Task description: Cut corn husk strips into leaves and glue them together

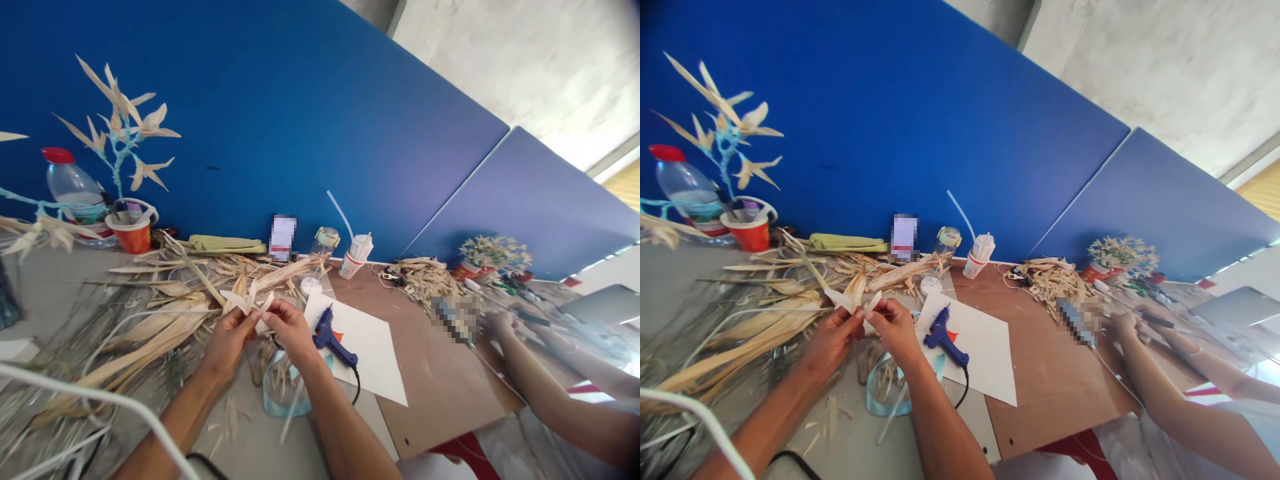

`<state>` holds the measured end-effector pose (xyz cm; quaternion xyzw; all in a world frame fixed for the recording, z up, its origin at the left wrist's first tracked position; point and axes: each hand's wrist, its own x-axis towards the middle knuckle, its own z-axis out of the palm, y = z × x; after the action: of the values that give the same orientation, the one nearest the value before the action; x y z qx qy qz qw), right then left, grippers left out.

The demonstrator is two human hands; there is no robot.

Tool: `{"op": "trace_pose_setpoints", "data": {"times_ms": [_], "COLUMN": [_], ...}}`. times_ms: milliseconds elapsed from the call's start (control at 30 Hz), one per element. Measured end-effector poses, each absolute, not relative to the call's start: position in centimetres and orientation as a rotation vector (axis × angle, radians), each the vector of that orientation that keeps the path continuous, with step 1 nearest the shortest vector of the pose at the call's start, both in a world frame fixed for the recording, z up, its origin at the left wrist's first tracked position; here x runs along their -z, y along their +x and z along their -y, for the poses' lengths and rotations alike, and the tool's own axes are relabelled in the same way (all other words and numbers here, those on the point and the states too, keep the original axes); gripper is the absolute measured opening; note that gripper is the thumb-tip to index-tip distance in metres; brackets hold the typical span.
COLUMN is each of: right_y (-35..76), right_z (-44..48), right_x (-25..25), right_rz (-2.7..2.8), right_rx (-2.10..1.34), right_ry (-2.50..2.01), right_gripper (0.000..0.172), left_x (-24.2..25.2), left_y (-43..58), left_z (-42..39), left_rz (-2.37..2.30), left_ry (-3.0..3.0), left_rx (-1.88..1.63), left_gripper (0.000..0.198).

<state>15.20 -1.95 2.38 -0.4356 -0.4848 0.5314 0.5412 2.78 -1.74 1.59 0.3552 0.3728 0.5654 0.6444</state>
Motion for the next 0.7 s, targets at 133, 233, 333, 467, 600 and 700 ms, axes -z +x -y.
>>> {"op": "trace_pose_setpoints", "data": {"times_ms": [133,233,333,467,600,700], "right_y": [15.0,15.3,15.3,15.1,14.9,14.9], "right_z": [2.0,2.0,1.8,1.9,2.1,2.1], "right_x": [-2.8,-3.3,-3.3,-3.1,-3.2,-3.4], "right_rz": [1.017,0.961,0.91,0.887,0.877,0.854], "right_rx": [-1.251,-1.199,-1.217,-1.238,-1.24,-1.224], "right_ry": [-1.043,-1.056,-1.041,-1.023,-1.016,-1.009], "right_gripper": [0.021,0.021,0.02,0.019,0.018,0.019], "left_x": [-1.5,-2.3,-3.1,-3.2,-2.5,-2.2], "left_y": [2.9,2.6,2.3,2.0,2.0,1.9], "left_z": [1.9,2.2,2.5,2.5,2.4,2.4], "left_rz": [-0.816,-0.71,-0.585,-0.567,-0.555,-0.534], "left_ry": [0.784,0.72,0.66,0.609,0.587,0.599], "left_rx": [-1.209,-1.207,-1.165,-1.173,-1.18,-1.126], "left_gripper": [0.037,0.038,0.036,0.023,0.02,0.023]}}
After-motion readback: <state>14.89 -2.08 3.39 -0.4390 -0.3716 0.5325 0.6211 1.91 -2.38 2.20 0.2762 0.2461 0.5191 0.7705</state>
